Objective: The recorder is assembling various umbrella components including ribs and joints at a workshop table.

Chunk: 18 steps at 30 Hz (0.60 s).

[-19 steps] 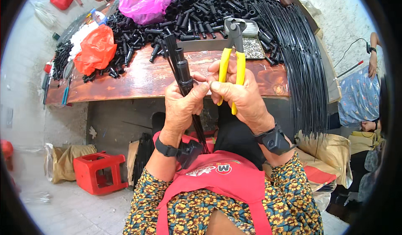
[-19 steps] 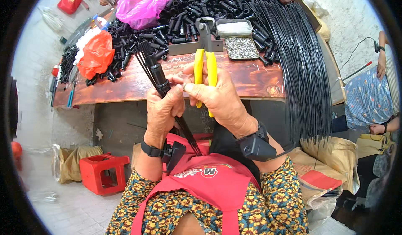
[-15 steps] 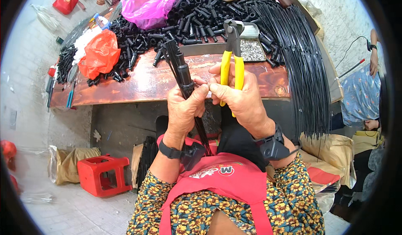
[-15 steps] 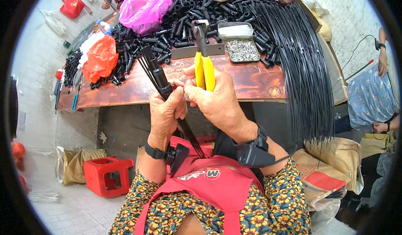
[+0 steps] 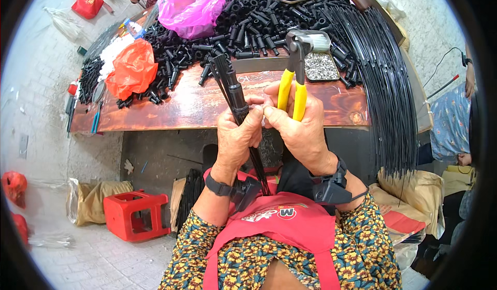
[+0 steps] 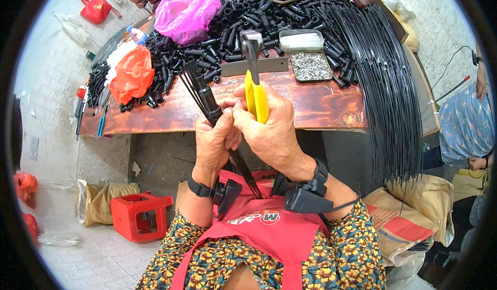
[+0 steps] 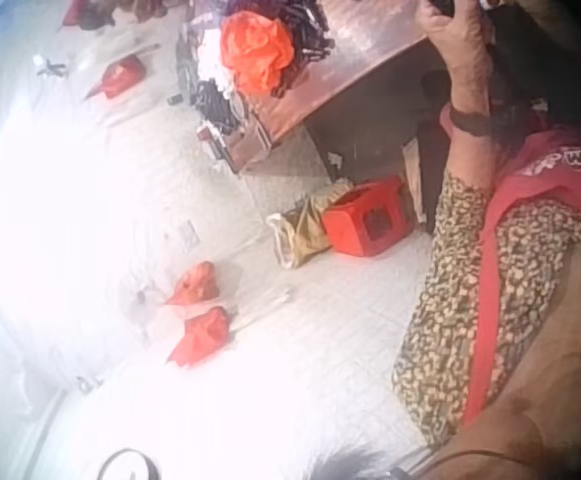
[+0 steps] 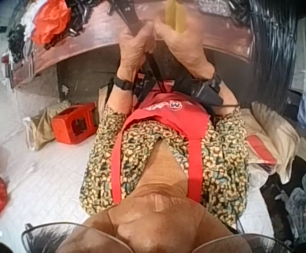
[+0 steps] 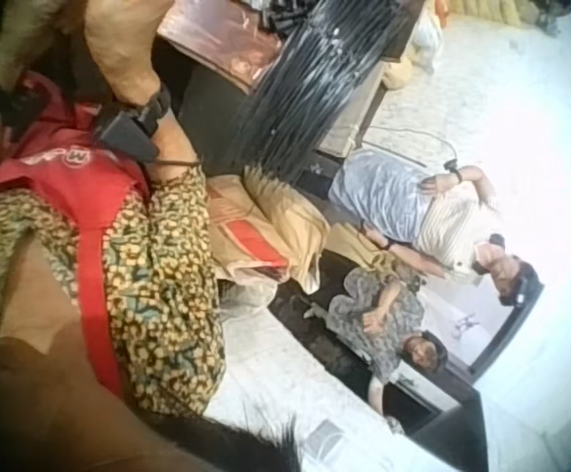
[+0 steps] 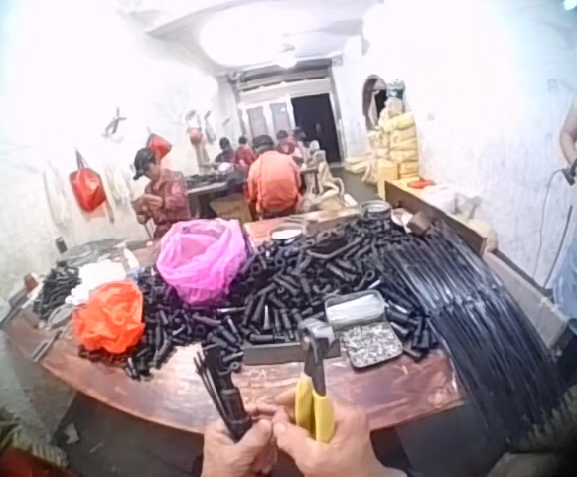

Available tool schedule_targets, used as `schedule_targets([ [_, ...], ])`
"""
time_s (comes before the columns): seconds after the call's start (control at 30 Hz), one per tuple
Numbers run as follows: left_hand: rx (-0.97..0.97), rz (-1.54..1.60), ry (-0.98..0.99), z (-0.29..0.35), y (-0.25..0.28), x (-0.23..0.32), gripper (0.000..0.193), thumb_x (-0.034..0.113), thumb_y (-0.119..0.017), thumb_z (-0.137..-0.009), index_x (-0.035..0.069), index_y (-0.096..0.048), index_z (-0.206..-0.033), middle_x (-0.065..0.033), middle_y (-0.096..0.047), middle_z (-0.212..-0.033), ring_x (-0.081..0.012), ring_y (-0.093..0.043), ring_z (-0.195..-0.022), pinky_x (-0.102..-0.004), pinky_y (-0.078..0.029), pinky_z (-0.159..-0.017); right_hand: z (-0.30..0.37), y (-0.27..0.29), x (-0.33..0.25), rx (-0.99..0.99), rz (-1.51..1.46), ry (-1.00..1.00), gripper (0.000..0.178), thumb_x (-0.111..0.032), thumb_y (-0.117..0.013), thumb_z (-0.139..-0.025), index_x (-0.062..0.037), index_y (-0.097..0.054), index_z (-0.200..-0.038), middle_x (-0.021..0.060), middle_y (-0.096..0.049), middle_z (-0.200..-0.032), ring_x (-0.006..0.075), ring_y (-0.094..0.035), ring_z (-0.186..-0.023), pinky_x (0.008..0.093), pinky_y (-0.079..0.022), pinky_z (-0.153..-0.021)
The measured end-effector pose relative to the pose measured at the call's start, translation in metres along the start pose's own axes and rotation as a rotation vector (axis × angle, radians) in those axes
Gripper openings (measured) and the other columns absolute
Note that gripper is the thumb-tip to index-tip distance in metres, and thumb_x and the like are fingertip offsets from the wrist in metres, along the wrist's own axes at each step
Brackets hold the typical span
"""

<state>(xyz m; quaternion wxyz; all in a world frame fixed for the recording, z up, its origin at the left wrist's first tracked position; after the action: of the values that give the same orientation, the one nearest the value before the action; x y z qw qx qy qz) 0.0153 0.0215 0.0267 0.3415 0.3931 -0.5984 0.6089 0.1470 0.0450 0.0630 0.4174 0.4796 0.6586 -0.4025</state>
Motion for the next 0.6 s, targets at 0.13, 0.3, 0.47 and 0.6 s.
schedule_targets([
  [0.13,-0.081,0.068,-0.025,-0.002,0.000,0.000,0.049,0.027,-0.067,-0.089,0.000,-0.051,-0.126,0.0037,-0.047,-0.056,-0.0030,-0.039,-0.042,-0.0186,-0.031,-0.039,-0.004,-0.007,-0.003,-0.033,-0.136,-0.055,0.022,0.004,-0.059,-0.086,0.0009,-0.056,-0.107,0.0022,-0.060,-0.079,0.0070,-0.058,-0.069,0.0213,-0.051,-0.061],
  [0.3,-0.082,0.127,-0.007,-0.002,-0.001,0.002,0.078,0.068,-0.033,-0.091,0.002,-0.051,-0.126,0.0026,-0.049,-0.059,-0.0051,-0.038,-0.044,-0.0211,-0.029,-0.040,-0.004,-0.023,0.001,-0.034,-0.122,-0.028,0.016,0.006,-0.055,-0.087,0.0011,-0.054,-0.103,0.0042,-0.058,-0.073,0.0088,-0.058,-0.055,0.0220,-0.049,-0.048],
  [0.47,-0.039,0.143,0.053,-0.003,0.001,0.003,0.081,0.070,-0.026,-0.092,0.002,-0.052,-0.126,-0.0005,-0.052,-0.066,-0.0071,-0.038,-0.043,-0.0215,-0.029,-0.040,-0.004,-0.029,-0.001,0.013,-0.106,0.034,0.019,0.008,-0.053,-0.085,-0.0019,-0.052,-0.102,0.0045,-0.059,-0.077,0.0083,-0.058,-0.048,0.0222,-0.047,-0.038],
  [0.6,-0.018,0.141,0.044,-0.003,0.005,0.002,0.077,0.068,-0.027,-0.093,0.004,-0.052,-0.126,0.0015,-0.047,-0.054,-0.0053,-0.037,-0.040,-0.0200,-0.030,-0.038,-0.004,-0.030,0.007,-0.003,-0.115,0.046,0.021,0.009,-0.052,-0.085,-0.0022,-0.052,-0.102,0.0046,-0.059,-0.076,0.0077,-0.057,-0.050,0.0223,-0.047,-0.039],
])
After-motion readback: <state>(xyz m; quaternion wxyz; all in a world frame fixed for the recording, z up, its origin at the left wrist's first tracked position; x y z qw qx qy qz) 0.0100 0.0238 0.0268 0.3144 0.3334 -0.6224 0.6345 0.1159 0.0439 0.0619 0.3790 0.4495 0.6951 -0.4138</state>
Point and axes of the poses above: each hand's wrist, its own z-axis away from the middle knuckle, its own y-axis out of the back of the hand, x = y × z, the point moved 3 cm from there along -z, towards the middle knuckle
